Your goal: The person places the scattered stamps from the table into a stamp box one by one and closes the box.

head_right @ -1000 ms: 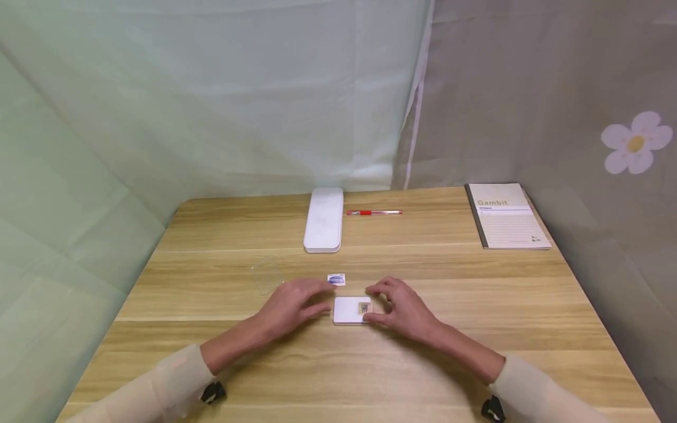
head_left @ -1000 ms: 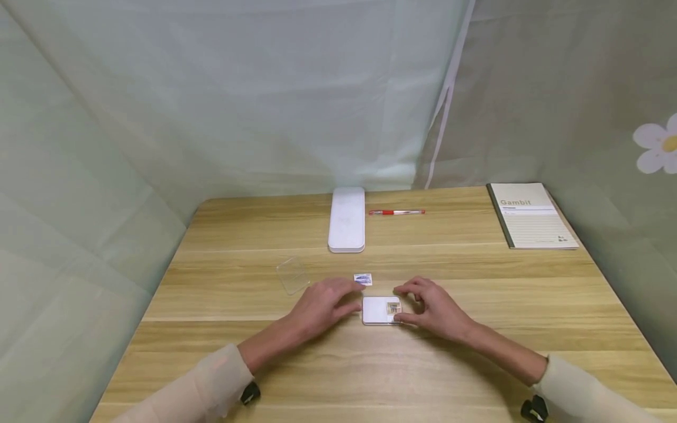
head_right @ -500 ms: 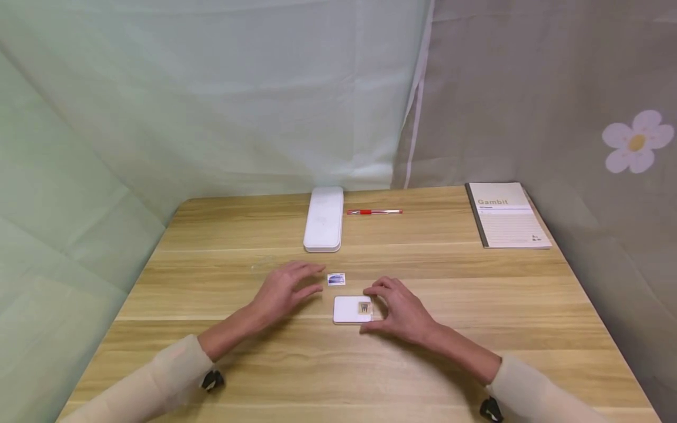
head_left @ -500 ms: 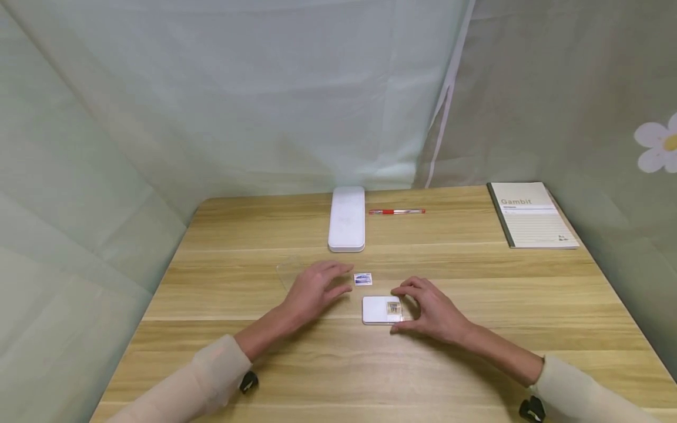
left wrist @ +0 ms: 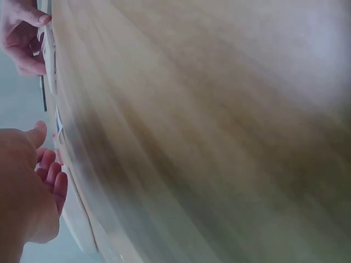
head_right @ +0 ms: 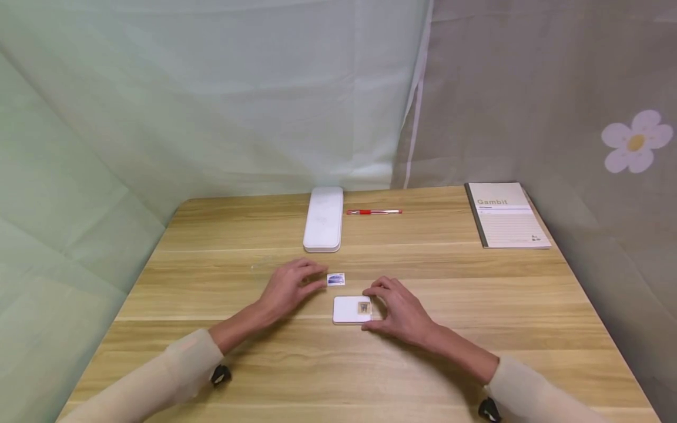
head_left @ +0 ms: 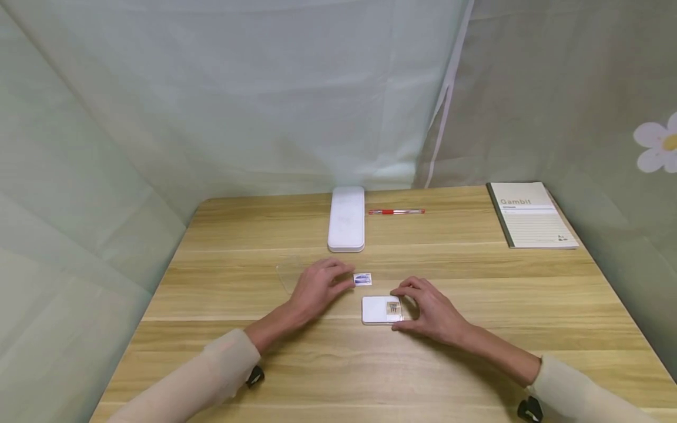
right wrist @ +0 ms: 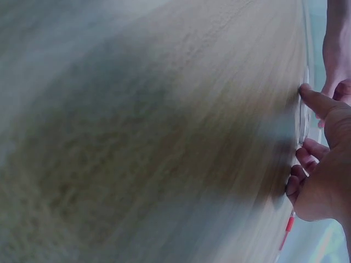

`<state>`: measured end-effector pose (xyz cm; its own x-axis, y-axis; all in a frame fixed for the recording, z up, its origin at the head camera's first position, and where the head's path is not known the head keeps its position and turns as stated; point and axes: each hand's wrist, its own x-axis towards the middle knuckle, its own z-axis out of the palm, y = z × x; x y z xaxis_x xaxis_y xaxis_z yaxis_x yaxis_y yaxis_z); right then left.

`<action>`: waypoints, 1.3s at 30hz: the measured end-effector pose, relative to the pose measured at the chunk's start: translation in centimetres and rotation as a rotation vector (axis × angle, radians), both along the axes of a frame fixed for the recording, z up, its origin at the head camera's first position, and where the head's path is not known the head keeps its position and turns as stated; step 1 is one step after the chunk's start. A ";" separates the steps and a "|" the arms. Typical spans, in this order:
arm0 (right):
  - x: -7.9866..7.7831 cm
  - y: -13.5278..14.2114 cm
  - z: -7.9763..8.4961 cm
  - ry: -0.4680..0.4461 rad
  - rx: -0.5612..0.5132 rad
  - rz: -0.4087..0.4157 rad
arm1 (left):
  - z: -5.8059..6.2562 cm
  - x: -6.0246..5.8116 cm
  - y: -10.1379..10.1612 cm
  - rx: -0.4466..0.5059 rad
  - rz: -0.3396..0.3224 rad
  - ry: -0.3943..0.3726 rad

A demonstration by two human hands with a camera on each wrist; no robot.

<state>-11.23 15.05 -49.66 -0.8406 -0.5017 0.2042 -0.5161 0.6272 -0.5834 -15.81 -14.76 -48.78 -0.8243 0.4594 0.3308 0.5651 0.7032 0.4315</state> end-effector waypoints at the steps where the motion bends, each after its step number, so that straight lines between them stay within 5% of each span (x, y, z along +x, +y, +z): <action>1: 0.0 0.0 0.0 0.000 0.001 0.000 | -0.1 0.0 0.1 0.000 0.002 -0.005; 12: -0.1 0.0 -0.1 0.001 -0.003 -0.003 | -0.8 -0.2 1.0 -0.010 0.015 -0.090; 39: 0.0 -0.2 0.0 0.003 0.000 -0.008 | -1.2 -0.5 1.2 -0.030 0.028 -0.036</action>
